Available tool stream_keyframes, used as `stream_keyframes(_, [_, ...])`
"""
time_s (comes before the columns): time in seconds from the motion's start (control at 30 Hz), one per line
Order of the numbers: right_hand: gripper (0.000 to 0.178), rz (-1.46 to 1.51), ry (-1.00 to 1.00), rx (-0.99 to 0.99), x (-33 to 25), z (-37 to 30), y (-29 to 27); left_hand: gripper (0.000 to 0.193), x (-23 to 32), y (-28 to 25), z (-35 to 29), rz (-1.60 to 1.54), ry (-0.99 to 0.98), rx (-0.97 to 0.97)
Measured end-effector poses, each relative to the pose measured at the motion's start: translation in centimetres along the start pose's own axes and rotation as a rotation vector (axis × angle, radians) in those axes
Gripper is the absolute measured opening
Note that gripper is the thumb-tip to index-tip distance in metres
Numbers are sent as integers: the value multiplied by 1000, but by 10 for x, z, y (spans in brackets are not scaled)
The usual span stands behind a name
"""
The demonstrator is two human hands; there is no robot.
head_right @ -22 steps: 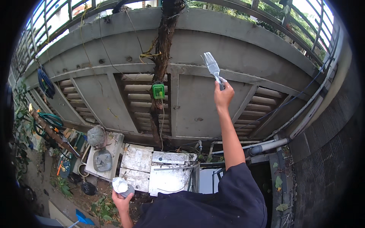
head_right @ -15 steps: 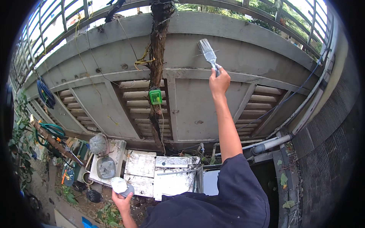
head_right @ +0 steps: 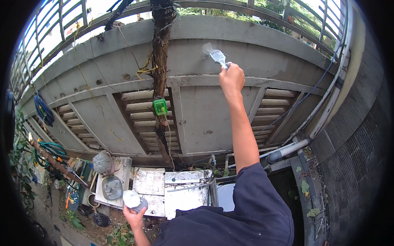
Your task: The person paints a concrete wall with a paint brush, applying paint from a paint can.
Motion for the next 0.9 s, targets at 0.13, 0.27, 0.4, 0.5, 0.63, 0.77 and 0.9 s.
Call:
stream_keyframes(0.13, [24, 118, -119, 192, -32, 4, -24, 95, 5, 2, -2, 2, 34, -12])
stream_keyframes(0.27, [24, -59, -39, 69, -8, -1, 19, 92, 15, -2, -13, 5, 69, 27])
stream_keyframes(0.4, [22, -154, 138, -236, 52, -26, 71, 90, 21, -14, -27, -15, 25, 39])
stream_keyframes(0.5, [23, -60, 206, -129, 70, -37, 42, 90, 26, -29, -36, -9, 30, 70])
stream_keyframes(0.63, [24, -39, 274, 79, 73, -23, 9, 91, 24, -36, -38, 16, 2, 53])
stream_keyframes(0.77, [24, -20, 193, 73, 25, -26, 35, 92, 25, -34, -31, 1, 8, 7])
stream_keyframes(0.9, [23, -32, 71, -96, -14, -43, 90, 90, 20, -37, -32, -43, 8, 56])
Point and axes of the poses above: each hand's wrist, its own z-axis towards the middle knuckle, its own y-axis out of the palm, x = y × z, the point moved 10 cm from there along z, towards the middle knuckle, and after that the axes turned 13 degrees about -x, right-handed, at the moved point
